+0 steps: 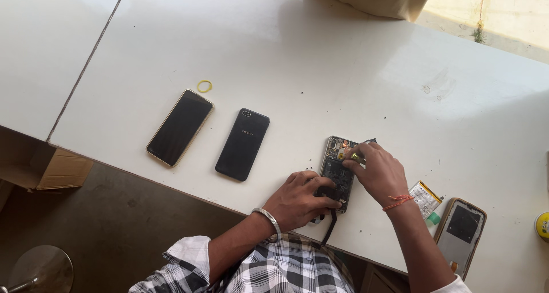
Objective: The person uses a screwdriver to remove screws and pry open a smartphone. They detach the battery and remove the motherboard, placing components on the table.
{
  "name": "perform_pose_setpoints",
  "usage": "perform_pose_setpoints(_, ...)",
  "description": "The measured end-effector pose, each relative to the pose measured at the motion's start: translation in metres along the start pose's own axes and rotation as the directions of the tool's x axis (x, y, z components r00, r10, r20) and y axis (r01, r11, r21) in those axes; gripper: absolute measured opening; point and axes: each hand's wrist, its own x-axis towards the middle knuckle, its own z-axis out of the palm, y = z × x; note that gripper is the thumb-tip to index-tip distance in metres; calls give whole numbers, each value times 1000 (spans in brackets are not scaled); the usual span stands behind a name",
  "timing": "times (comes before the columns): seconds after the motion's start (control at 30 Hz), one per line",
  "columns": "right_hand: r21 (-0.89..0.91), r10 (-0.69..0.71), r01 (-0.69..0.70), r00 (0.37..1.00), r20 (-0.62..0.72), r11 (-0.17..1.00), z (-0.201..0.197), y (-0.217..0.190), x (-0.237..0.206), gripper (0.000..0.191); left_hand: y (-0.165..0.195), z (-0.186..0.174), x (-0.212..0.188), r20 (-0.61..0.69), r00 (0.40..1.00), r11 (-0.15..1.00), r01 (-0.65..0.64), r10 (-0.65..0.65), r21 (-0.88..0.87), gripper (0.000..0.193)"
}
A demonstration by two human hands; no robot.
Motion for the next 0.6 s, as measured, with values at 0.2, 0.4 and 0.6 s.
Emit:
perform_pose_setpoints(0.2,124,6,9,993,-117,992,6,-3,-15,20,0,3,1,1,1000,1000,0,0,2,22)
perform_pose_setpoints(0.4,119,35,-13,982,-185,993,9,-10,-28,15,-1,3,-1,-10,1000,1000,-5,5,23,21)
perform_pose_setpoints(0.6,89,67,-56,991,-116,994,7,-7,-16,19,0,2,1,-12,1000,1000,5,-5,11,20)
